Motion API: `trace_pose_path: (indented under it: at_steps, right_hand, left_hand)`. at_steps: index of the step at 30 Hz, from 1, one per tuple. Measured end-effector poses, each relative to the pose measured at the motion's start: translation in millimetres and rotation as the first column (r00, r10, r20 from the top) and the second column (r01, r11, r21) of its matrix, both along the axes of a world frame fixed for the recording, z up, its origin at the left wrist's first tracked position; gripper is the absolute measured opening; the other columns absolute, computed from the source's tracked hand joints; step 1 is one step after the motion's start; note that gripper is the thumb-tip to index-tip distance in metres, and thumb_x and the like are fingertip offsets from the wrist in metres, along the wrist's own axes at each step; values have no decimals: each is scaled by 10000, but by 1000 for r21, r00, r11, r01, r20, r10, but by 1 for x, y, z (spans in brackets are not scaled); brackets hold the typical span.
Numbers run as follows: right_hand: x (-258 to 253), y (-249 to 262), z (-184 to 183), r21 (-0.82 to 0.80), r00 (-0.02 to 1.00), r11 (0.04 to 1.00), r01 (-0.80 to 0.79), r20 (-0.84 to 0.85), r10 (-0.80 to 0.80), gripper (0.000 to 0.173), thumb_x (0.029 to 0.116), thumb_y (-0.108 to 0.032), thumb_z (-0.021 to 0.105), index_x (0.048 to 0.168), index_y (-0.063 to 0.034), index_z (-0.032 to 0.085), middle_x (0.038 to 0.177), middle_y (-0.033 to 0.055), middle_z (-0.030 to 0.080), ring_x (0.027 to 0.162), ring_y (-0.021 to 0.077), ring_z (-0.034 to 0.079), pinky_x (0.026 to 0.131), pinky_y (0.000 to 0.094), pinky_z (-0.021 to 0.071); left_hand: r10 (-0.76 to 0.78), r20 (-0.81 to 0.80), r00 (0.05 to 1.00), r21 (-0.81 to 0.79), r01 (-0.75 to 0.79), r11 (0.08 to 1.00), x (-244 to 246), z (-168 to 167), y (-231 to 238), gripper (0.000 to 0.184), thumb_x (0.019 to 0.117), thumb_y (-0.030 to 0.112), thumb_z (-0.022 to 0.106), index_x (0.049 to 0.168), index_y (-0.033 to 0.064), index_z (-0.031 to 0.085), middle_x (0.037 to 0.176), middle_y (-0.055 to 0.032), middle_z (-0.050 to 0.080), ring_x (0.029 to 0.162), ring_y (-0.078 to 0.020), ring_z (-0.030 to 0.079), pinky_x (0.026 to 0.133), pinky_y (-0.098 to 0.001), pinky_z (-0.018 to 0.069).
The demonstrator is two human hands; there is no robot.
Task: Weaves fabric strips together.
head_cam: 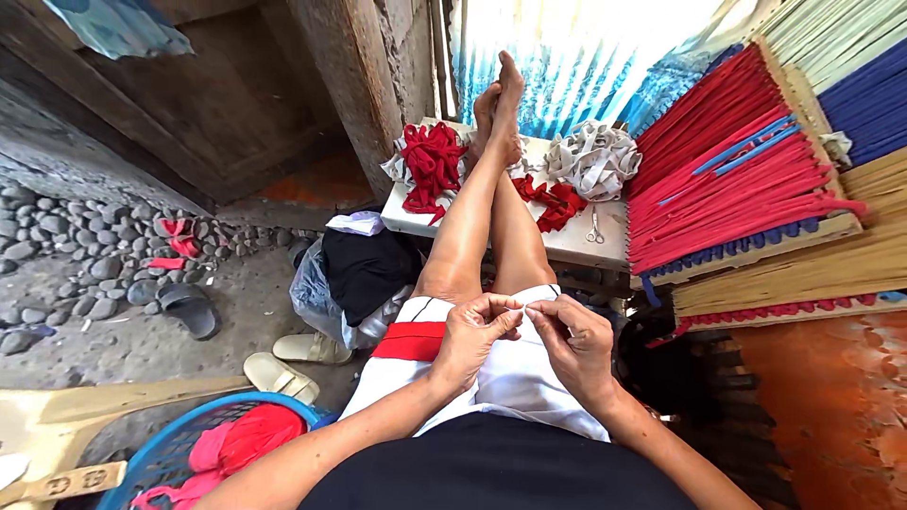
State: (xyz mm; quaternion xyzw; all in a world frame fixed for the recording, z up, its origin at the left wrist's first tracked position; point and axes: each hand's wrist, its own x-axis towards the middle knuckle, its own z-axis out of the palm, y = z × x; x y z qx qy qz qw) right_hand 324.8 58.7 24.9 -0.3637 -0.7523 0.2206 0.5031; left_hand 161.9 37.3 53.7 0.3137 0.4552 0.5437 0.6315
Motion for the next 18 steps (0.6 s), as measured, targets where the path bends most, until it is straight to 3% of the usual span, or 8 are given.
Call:
trace_pose_path:
  at_steps: [4, 9, 14, 16, 18]
  right_hand:
    - [0, -1, -2, 155, 994, 983, 99, 23, -104, 99, 930, -52, 703, 935, 28, 761, 873, 94, 672, 761, 79, 640, 684, 193, 563]
    - [0, -1, -3, 243, 994, 964, 105, -13, -104, 81, 922, -29, 695, 925, 31, 749, 1002, 154, 732, 937, 177, 722, 812, 283, 620]
    - [-3, -2, -8, 311, 996, 947, 85, -39, -76, 90, 928, -20, 681, 924, 50, 737, 963, 171, 753, 922, 200, 748, 812, 296, 632]
    - [-2, -2, -9, 342, 997, 936, 82, -27, -77, 93, 936, -24, 675, 935, 50, 731, 964, 176, 752, 916, 199, 749, 805, 289, 632]
    - [-2, -2, -12, 374, 997, 924, 78, -15, -78, 96, 945, -32, 672, 939, 49, 723, 962, 183, 750, 904, 194, 750, 791, 274, 628]
  left_hand:
    - [-10, -52, 999, 20, 11, 1000, 6, 16, -1, 116, 924, -151, 620, 1012, -91, 666, 846, -98, 696, 743, -134, 689, 764, -286, 611]
    - [-6, -26, 1000, 22, 7, 1000, 10, 20, -3, 129, 925, -158, 613, 1019, -93, 673, 847, -95, 704, 740, -124, 693, 757, -279, 614]
    - [10, 47, 999, 50, -12, 999, 12, 17, -4, 138, 911, -176, 612, 992, -84, 677, 827, -80, 710, 736, -116, 699, 747, -276, 619]
    - [40, 30, 999, 51, -42, 998, 14, 33, -6, 165, 893, -184, 631, 1021, -92, 680, 828, -94, 702, 721, -117, 687, 714, -265, 610]
    - [61, -62, 996, 29, -59, 998, 20, 71, -7, 136, 879, -175, 660, 986, -94, 642, 769, -89, 659, 648, -93, 655, 630, -219, 586]
